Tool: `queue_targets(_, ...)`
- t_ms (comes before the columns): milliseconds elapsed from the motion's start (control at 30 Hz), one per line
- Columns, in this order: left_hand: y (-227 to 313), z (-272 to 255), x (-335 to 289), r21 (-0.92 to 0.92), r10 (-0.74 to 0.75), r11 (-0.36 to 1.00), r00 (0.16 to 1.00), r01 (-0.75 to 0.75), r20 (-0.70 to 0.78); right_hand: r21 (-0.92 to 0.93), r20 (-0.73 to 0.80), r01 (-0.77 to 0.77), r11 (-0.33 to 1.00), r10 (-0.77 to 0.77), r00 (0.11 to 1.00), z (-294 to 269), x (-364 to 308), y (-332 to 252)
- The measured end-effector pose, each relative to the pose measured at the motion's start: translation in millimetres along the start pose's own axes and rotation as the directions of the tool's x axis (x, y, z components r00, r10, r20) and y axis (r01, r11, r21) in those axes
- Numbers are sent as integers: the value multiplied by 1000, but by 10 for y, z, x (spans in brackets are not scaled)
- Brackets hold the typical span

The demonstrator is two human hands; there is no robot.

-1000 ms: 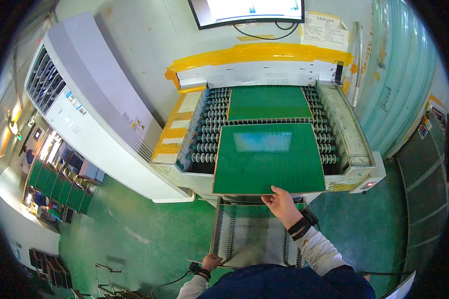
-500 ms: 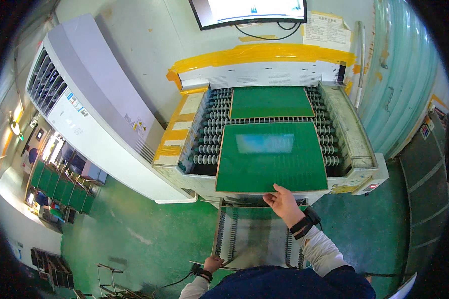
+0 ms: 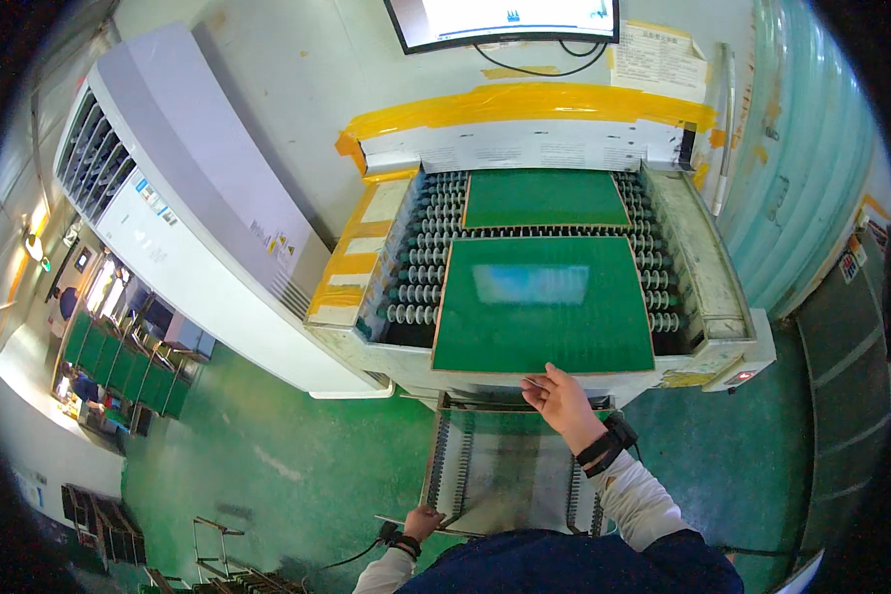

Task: Loading green panels into an industrial machine and organizing metal racks on the floor.

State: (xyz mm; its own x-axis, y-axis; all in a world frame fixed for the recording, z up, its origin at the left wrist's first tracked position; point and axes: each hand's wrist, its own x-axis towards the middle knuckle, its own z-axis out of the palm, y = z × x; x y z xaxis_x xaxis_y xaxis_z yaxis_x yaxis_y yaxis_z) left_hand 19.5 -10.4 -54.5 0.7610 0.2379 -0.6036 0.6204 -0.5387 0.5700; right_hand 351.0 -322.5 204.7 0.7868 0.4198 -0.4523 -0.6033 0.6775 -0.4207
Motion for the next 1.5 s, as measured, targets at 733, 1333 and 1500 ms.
queue_targets(733, 339, -100, -182, 36, 6, 999, 997, -4, -77, -430, 65, -31, 902, 65, 996, 0, 142, -124)
queue_targets(1333, 503, -44, -228, -87, -81, 994, 983, 67, -168, -712, 296, 287, -641, 97, 950, -572, 752, 647)
queue_targets(1500, 345, 66, -118, -38, 13, 999, 987, -20, -162, -648, 426, 316, -694, 14, 905, -673, 923, 748)
